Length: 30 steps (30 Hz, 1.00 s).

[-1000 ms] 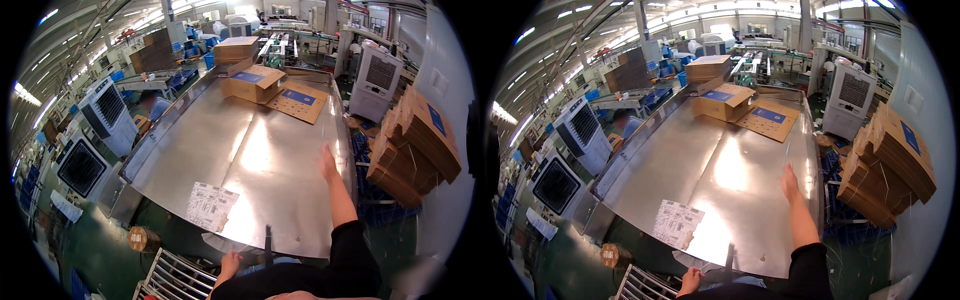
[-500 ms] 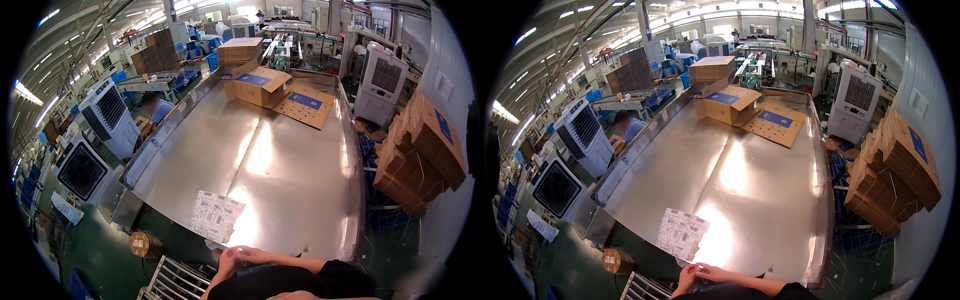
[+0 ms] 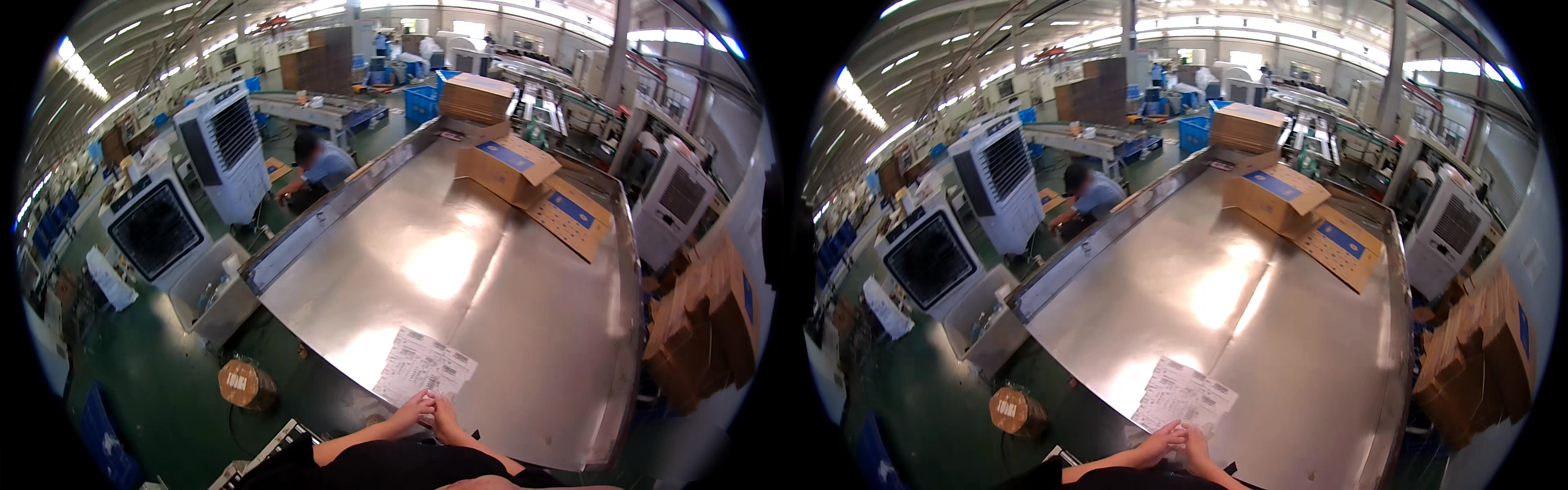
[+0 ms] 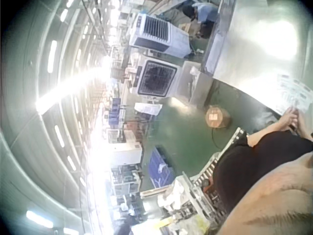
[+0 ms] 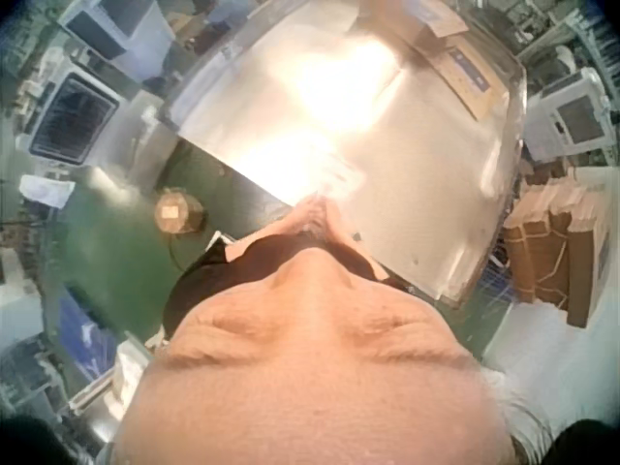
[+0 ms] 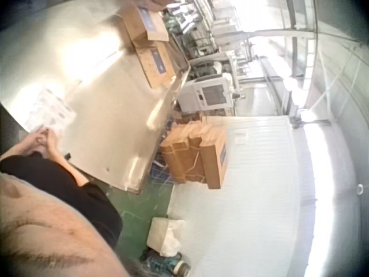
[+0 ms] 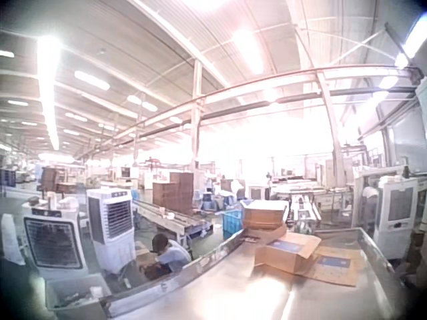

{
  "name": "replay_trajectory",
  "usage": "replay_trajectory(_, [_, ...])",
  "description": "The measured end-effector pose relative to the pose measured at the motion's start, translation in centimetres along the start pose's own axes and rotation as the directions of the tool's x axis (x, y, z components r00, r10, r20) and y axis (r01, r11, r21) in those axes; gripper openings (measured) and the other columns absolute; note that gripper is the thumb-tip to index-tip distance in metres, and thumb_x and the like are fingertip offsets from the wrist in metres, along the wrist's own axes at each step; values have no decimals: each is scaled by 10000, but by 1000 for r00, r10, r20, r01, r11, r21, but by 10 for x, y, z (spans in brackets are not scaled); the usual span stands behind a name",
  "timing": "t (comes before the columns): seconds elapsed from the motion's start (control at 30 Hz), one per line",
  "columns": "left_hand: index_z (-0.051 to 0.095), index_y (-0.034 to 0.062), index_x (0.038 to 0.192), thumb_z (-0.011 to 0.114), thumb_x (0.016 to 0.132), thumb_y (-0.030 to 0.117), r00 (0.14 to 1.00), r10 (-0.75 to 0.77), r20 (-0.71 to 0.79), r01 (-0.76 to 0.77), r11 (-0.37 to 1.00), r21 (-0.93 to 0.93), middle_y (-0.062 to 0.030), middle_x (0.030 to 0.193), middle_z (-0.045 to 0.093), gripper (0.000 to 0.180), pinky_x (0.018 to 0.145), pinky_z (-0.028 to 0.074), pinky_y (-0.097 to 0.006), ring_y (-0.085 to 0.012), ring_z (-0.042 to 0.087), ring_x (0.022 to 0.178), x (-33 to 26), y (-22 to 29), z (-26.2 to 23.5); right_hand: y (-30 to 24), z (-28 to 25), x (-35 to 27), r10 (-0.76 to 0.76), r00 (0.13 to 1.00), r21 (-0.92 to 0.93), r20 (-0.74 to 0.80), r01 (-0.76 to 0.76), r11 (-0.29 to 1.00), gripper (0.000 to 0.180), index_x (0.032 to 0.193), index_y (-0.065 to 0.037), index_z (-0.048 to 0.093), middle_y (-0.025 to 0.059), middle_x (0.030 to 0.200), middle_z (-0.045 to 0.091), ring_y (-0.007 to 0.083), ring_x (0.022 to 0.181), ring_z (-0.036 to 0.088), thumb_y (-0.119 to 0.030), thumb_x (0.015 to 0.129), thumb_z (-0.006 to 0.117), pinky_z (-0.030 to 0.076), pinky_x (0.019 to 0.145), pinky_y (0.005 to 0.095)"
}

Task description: The person sits on the floor and applies yellow tape to the joints of a metal frame structure. They then use a pen to mark specific points on the frame and handle a plastic bag containing small parts.

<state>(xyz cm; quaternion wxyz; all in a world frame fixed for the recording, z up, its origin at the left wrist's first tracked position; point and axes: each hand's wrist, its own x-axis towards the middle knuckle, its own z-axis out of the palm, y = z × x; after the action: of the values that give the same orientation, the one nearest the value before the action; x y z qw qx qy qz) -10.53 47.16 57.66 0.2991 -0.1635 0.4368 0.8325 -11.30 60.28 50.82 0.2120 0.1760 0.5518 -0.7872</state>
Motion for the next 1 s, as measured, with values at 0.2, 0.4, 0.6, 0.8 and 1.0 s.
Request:
replay_trajectory(0.2, [260, -65, 1404, 758, 694, 482, 944, 281, -170, -135, 804, 579, -233, 1369, 381, 1025, 1063, 311, -366, -310, 375, 1281, -5, 7, -99, -17, 76, 15, 174, 980, 299, 101, -197, 934, 321, 1065, -12, 513, 168, 1022, 605, 276, 889, 622, -283, 998, 356, 512, 778, 393])
replay_trajectory(0.4, [363, 102, 1288, 790, 749, 332, 998, 13, 64, -16, 999, 52, -58, 1133, 516, 725, 675, 538, -297, -138, 535, 1045, -24, 45, -90, -28, 117, 35, 161, 961, 293, 226, -225, 929, 290, 1065, -10, 520, 139, 945, 616, 261, 848, 616, -268, 984, 414, 516, 772, 358])
replay_trajectory(0.6, [645, 47, 910, 565, 914, 390, 999, 24, -25, -14, 931, 364, -14, 691, 633, 353, 533, 444, -228, -97, 565, 580, -51, 43, -103, -35, 141, 35, -8, 923, -10, 385, 13, 1000, 308, 1056, -10, 536, 126, 956, 611, 225, 843, 615, -283, 997, 406, 517, 785, 335])
replay_trajectory(0.8, [655, 45, 928, 589, 902, 271, 773, 469, -426, -211, 824, 526, -31, 750, 643, 237, 604, 449, -251, -105, 574, 660, -74, 50, -143, -29, 142, 39, 222, 825, -452, 519, 44, 891, 376, 1151, 43, 564, 113, 1031, 618, 183, 914, 610, -279, 986, 460, 501, 831, 295])
replay_trajectory(1.0, [663, 43, 967, 567, 919, 247, 728, 527, -438, -294, 818, 495, -30, 804, 655, 231, 652, 467, -260, -118, 586, 700, -59, 58, -180, -21, 179, 48, 349, 749, -291, 564, -215, 932, 321, 1163, 38, 564, 106, 977, 643, 178, 903, 622, -210, 980, 476, 522, 800, 302])
